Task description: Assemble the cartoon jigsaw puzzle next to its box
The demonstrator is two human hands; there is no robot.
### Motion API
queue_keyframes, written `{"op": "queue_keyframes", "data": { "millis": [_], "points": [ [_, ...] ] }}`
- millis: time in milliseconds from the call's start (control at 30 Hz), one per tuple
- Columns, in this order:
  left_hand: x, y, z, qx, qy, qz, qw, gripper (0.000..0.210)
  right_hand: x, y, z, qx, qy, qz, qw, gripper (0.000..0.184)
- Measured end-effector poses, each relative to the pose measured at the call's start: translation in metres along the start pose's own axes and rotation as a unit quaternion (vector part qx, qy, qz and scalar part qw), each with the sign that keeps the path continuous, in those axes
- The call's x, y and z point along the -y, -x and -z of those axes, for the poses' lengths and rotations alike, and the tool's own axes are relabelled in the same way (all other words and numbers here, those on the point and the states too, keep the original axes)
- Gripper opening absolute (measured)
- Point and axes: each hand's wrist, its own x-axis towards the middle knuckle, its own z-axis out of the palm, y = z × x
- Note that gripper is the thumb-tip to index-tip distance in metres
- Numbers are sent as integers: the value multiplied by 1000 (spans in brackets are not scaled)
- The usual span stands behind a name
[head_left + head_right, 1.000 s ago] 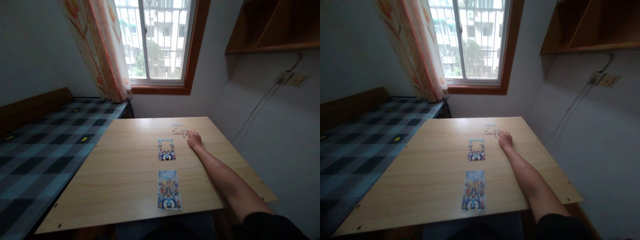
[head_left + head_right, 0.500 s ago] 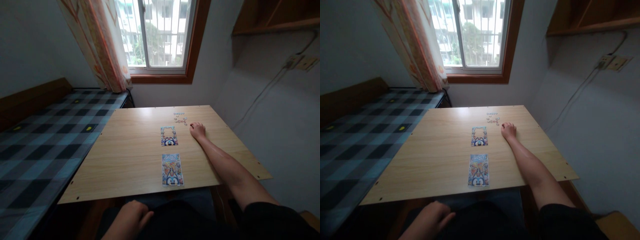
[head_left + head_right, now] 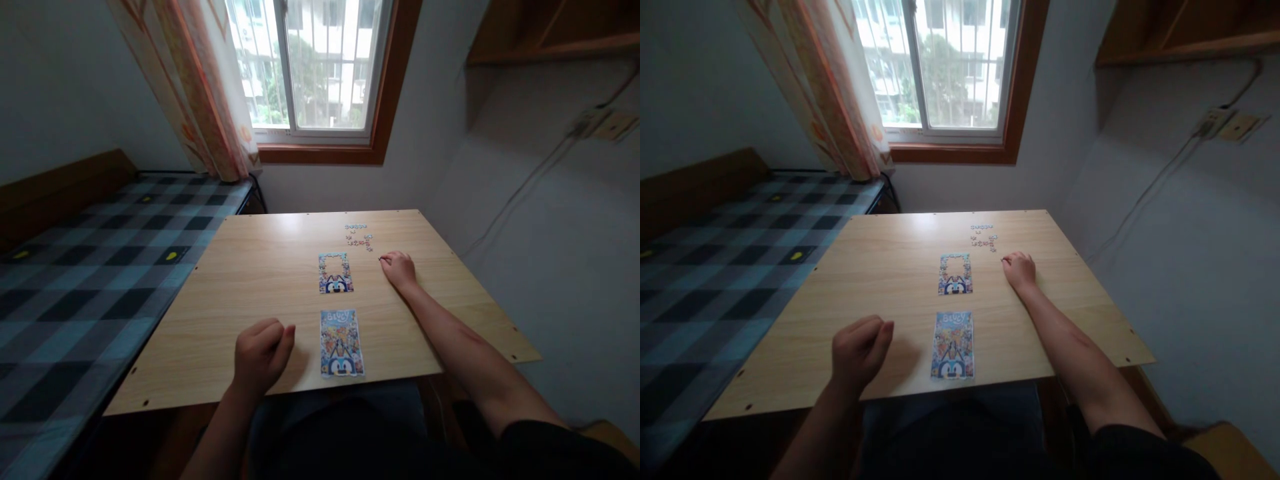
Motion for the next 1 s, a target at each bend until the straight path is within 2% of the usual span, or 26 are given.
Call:
{"op": "queue_keyframes", "data": {
  "millis": [133, 267, 367, 467, 600, 700, 767, 867, 1000],
  "points": [
    [22, -29, -13, -15, -21, 24, 999, 46, 6, -7, 8, 34, 8, -4, 999, 22],
    [48, -65, -31, 16, -30, 37, 999, 47, 12, -15, 16, 70, 3, -18, 997, 17],
    [73, -91, -53, 54, -43, 61, 996, 48, 17, -18, 20, 93, -23, -22, 995, 13],
    [99, -104, -80, 84, -54, 85, 991, 43, 29, -20, 19, 111, -73, -6, 991, 13],
    [116, -101, -110, 102, -36, 60, 992, 26, 61, -20, 11, 154, -163, 51, 973, 17],
    [115, -89, -122, 114, 5, 30, 993, 12, 90, -16, 4, 203, -270, 106, 935, 18],
    [113, -82, -128, 122, 11, 24, 992, 9, 106, -11, 0, 216, -305, 133, 918, 19],
    [113, -74, -135, 148, -7, 16, 989, 12, 120, -4, -3, 207, -288, 161, 921, 19],
    [116, -72, -141, 191, -25, 9, 981, 14, 122, 0, -6, 188, -241, 190, 933, 15]
  ]
}}
